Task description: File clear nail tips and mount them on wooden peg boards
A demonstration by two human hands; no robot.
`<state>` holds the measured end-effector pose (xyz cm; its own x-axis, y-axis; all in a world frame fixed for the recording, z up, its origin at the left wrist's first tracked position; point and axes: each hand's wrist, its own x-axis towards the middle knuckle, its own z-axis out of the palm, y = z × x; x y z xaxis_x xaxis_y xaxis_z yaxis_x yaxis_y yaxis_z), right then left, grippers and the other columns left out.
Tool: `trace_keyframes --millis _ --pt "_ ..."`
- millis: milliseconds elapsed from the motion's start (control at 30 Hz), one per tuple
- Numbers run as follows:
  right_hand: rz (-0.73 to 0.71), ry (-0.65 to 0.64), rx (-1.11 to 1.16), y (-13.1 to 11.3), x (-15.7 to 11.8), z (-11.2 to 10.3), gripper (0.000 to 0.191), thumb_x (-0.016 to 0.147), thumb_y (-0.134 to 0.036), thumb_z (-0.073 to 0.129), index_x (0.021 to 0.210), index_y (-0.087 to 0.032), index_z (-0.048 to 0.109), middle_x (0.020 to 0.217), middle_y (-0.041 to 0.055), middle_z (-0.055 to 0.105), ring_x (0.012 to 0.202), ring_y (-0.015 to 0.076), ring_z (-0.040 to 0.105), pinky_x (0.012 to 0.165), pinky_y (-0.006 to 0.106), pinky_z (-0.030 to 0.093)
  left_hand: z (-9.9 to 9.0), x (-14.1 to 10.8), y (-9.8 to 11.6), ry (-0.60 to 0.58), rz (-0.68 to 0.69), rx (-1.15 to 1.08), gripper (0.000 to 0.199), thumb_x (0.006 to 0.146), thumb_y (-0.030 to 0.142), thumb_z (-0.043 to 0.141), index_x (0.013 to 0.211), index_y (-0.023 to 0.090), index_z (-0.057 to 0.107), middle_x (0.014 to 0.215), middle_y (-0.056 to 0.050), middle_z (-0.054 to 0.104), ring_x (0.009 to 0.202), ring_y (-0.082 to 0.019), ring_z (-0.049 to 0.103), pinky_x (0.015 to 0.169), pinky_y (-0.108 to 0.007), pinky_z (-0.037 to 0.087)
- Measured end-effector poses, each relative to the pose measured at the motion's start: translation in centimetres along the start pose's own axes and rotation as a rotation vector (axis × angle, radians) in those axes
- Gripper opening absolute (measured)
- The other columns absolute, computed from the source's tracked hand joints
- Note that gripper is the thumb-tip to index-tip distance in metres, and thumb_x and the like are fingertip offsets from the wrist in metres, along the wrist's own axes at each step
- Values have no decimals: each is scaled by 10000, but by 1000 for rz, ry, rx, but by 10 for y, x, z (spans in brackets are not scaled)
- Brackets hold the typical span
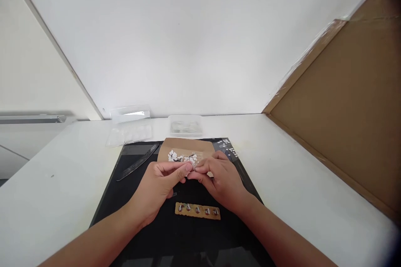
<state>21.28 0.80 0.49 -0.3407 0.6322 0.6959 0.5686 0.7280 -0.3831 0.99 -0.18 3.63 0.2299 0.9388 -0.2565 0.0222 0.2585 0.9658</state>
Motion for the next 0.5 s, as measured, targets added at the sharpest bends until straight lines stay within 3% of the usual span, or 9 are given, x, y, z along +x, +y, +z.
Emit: trace_keyframes --millis 200,367,500 --pt "-147 -3 -99 -7 -1 -1 252 1019 -268 655 797 -190 566 744 -21 758 656 116 694 771 314 363 -9 4 -2 -79 -85 -37 461 714 522 906 1005 169 856 677 -27 589 608 -83 397 442 -185 208" --pt "-124 -114 -28 -11 -3 2 333 1049 -351 601 762 -191 545 672 -43 704 579 99 622 734 307 339 -15 2 -14 -99 -103 -2 402 744 498 897 968 168 850 674 -32 605 641 -92 433 462 -180 226" --pt "-117 -121 26 -13 -4 5 327 1022 -374 647 765 -195 553 641 -61 672 565 93 604 736 307 335 -18 -3 -22 -131 -104 -43 353 773 488 880 925 173 829 709 -22 626 597 -70 392 464 -183 230"
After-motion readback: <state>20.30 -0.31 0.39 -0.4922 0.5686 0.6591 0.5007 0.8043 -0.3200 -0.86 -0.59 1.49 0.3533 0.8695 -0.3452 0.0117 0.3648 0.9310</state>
